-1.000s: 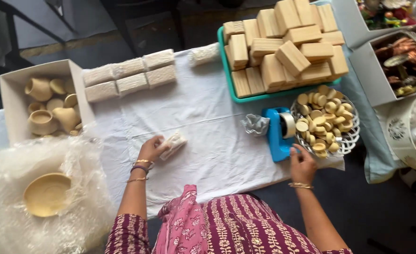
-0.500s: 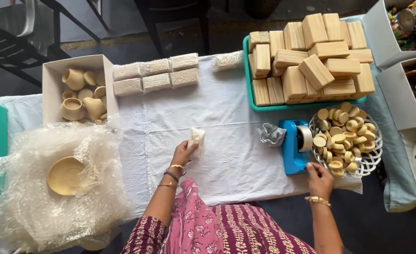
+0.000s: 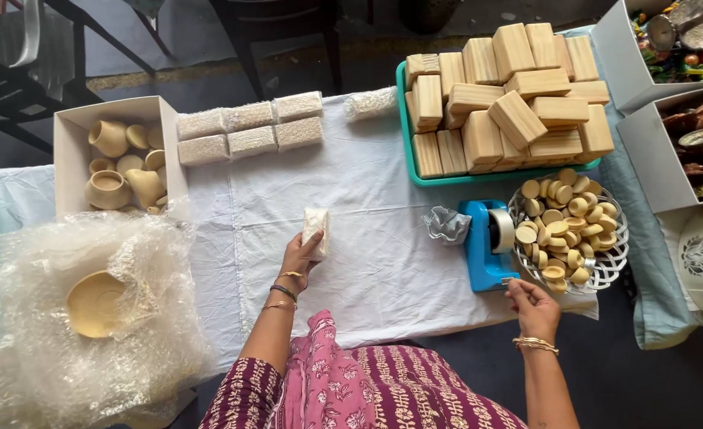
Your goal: The person wraps a rectangular wooden block in bubble wrap and secures it with clear tape. They then place the wrapped block on the table next to other similar items.
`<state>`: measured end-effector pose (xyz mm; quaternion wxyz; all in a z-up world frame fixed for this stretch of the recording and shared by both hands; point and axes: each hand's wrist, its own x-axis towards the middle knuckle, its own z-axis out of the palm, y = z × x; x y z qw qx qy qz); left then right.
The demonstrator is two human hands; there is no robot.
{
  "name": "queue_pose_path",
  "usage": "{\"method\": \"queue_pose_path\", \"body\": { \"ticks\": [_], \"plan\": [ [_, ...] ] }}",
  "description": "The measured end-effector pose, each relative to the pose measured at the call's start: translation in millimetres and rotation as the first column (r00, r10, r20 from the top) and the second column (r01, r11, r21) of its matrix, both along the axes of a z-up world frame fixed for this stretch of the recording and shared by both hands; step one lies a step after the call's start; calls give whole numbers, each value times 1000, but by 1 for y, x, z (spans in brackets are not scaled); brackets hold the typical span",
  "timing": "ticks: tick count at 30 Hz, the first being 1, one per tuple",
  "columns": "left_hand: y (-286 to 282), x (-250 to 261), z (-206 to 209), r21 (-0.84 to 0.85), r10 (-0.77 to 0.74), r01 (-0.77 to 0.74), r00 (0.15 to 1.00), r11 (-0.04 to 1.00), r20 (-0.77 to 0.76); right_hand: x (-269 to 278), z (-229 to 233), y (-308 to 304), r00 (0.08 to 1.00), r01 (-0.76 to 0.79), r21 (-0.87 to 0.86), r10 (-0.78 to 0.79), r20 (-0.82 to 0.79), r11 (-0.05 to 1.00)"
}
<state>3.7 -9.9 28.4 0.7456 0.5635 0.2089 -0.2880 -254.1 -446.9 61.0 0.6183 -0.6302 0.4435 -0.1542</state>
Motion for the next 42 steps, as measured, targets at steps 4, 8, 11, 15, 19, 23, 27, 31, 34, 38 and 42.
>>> {"method": "queue_pose_path", "body": {
  "ticks": [4, 8, 11, 15, 19, 23, 27, 31, 34, 38, 42],
  "plan": [
    [-2, 1, -2, -1, 27, -27, 1000, 1000, 5, 2, -2, 4, 999, 36, 96, -39, 36, 995],
    [-3, 2, 3, 24, 41, -42, 999, 999, 22, 8, 18, 22, 995, 89, -3, -89, 40, 996],
    [-5, 3, 13, 10, 57, -57, 998, 998, 38, 4, 13, 15, 994, 88, -71, -83, 70, 994],
    [-10, 3, 19, -35, 97, -95, 995, 995, 36, -24, -51, -13, 999, 43, 94, -41, -22, 995],
    [-19, 4, 27, -14, 119, -119, 992, 993, 34, -35, -101, -26, 992, 19, 227, -46, 115, 974],
    [-26, 11, 7, 81, 85, -112, 956, 990, 280, -36, -119, -20, 962, -229, -109, 208, -176, 967],
    [-39, -7, 46, 156, 7, -64, 941, 986, 338, 19, -25, 44, 853, -506, -122, 517, 79, 854],
    [-62, -27, 44, 113, -7, -46, 903, 993, 429, 124, 95, 134, 651, -721, -253, 756, 73, 645],
    [-74, -38, 45, -18, 37, -33, 858, 999, 512, 178, 150, 181, 449, -738, -508, 885, 123, 445],
    [-81, -43, 79, 91, 10, -66, 856, 994, 516, 203, 155, 197, 380, -753, -549, 921, 87, 363],
    [-81, -44, 111, 206, -35, -98, 828, 974, 559, 207, 136, 199, 410, -804, -417, 903, 129, 424]
  ]
}}
